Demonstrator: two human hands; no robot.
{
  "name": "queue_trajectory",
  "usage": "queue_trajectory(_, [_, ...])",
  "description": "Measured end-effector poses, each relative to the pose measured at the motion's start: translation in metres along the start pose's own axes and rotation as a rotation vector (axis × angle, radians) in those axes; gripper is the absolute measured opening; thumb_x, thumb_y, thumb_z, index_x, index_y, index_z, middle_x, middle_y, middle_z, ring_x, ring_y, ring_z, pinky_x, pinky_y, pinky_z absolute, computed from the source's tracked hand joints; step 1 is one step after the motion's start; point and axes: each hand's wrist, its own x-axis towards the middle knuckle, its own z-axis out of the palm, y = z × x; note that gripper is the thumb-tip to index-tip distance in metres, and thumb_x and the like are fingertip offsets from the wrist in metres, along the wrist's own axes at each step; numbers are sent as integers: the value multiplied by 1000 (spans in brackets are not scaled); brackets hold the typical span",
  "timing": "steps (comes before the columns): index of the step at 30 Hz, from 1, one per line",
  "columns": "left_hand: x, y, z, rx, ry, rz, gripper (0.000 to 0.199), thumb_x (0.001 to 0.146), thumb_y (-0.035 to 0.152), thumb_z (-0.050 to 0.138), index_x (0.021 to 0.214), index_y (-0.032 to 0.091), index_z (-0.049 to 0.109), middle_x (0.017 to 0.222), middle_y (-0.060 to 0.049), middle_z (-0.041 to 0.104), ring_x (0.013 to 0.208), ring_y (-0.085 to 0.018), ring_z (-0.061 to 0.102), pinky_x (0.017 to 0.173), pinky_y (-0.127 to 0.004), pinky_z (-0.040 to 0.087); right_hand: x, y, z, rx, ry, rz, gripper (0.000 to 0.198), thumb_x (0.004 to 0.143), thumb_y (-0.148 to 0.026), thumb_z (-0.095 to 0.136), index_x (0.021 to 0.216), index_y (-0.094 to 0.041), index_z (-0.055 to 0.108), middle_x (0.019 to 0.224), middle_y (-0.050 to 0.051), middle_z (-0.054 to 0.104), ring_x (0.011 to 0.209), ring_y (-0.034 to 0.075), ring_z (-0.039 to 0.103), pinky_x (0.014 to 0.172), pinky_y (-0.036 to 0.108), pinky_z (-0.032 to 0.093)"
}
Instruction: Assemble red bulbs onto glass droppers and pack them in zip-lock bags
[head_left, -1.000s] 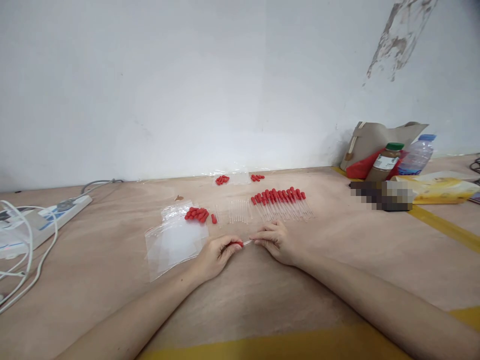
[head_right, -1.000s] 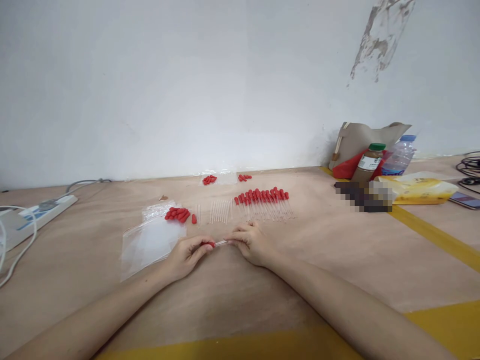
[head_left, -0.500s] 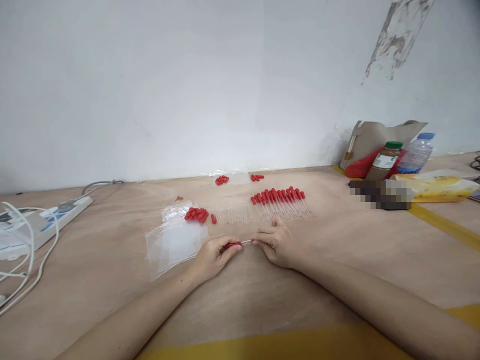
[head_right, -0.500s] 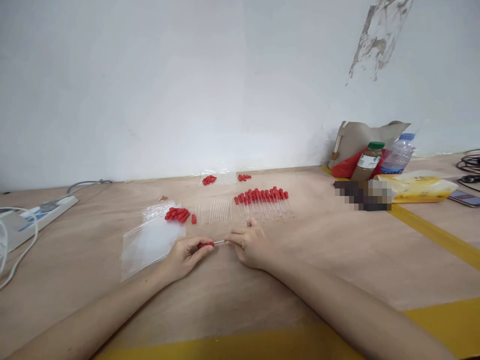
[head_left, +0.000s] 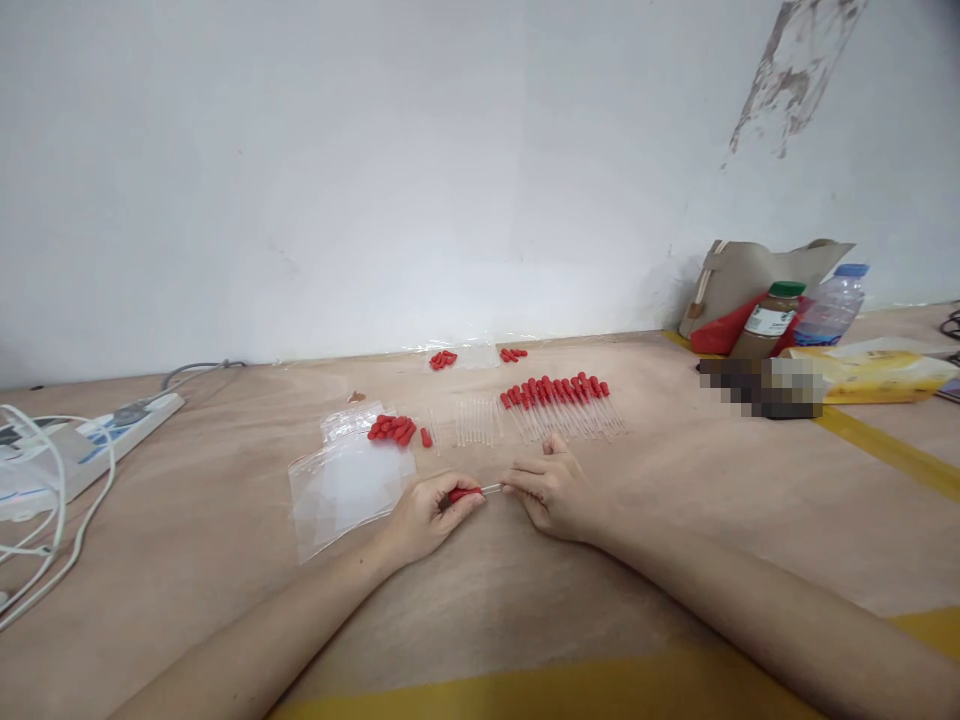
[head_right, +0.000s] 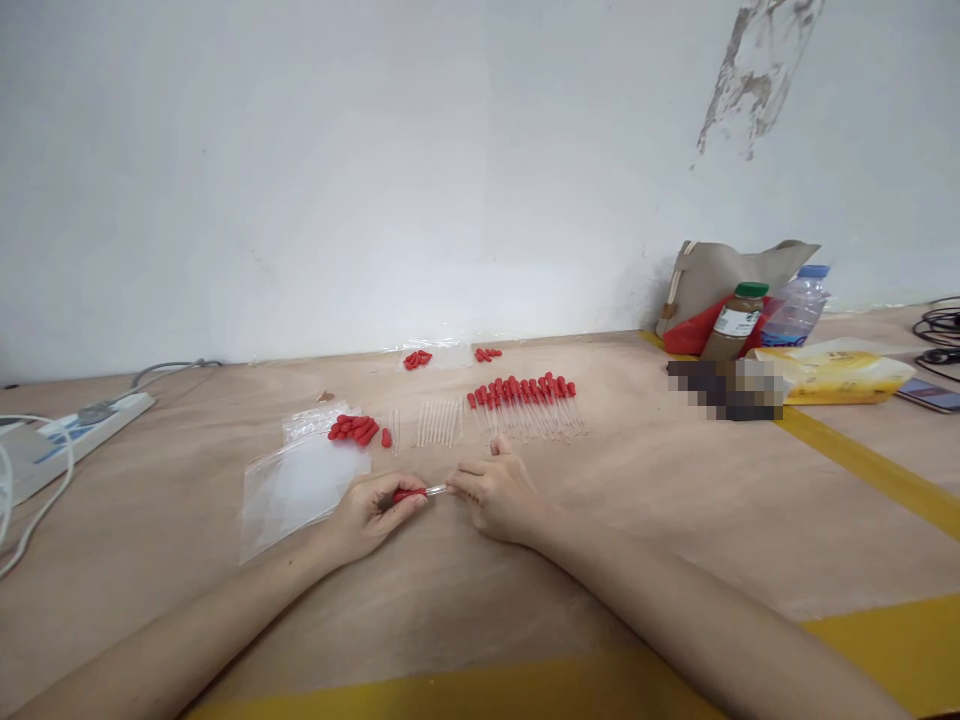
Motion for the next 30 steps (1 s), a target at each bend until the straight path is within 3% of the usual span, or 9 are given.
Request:
queue_trajectory(11, [-4,-2,2,86,-14,100,16,83,27,47,83,15,59,72,-3,60,62,-12,53,58,-22,42,2,-18,5,117,-48,109,24,83,-20,40,73,-17,61,61,1,57,54,9,41,65,29,22])
queue_trajectory(16, [3,-10,-4,145,-13,196,15,84,26,47,86,15,58,74,-3,61,67,-13,55,61,-24,42,6,-16,5,154,-90,171,22,85,-20,40,78,-17,61,70,1,61,61,10,47,66,27,23])
queue_trajectory(22, [9,-23,-8,214,66,366,14,84,22,49,93,20,60,87,-4,63,78,-15,57,71,-28,44,11,-19,-5,-78,-129,111,21,83,-23,42,77,-18,61,72,3,61,72,14,48,69,31,22])
queue_trajectory(26, [5,-22,-5,170,169,183,31,82,23,52,113,21,48,94,-5,58,79,-15,55,72,-29,45,12,-17,-15,-146,-192,170,23,81,-23,43,70,-17,62,72,5,60,72,15,49,68,30,24])
queue_trajectory(28, [4,-21,-5,159,163,73,40,81,24,52,119,21,41,93,-5,54,72,-14,53,67,-28,46,14,-6,-19,-96,-193,322,24,80,-25,43,67,-17,62,68,4,60,67,14,50,65,28,26])
queue_trajectory(30, [4,-20,-5,155,104,26,36,80,24,51,115,20,44,87,-3,53,65,-12,50,62,-27,45,19,11,-20,3,-173,532,27,80,-29,43,63,-16,61,61,2,58,59,12,49,58,24,28])
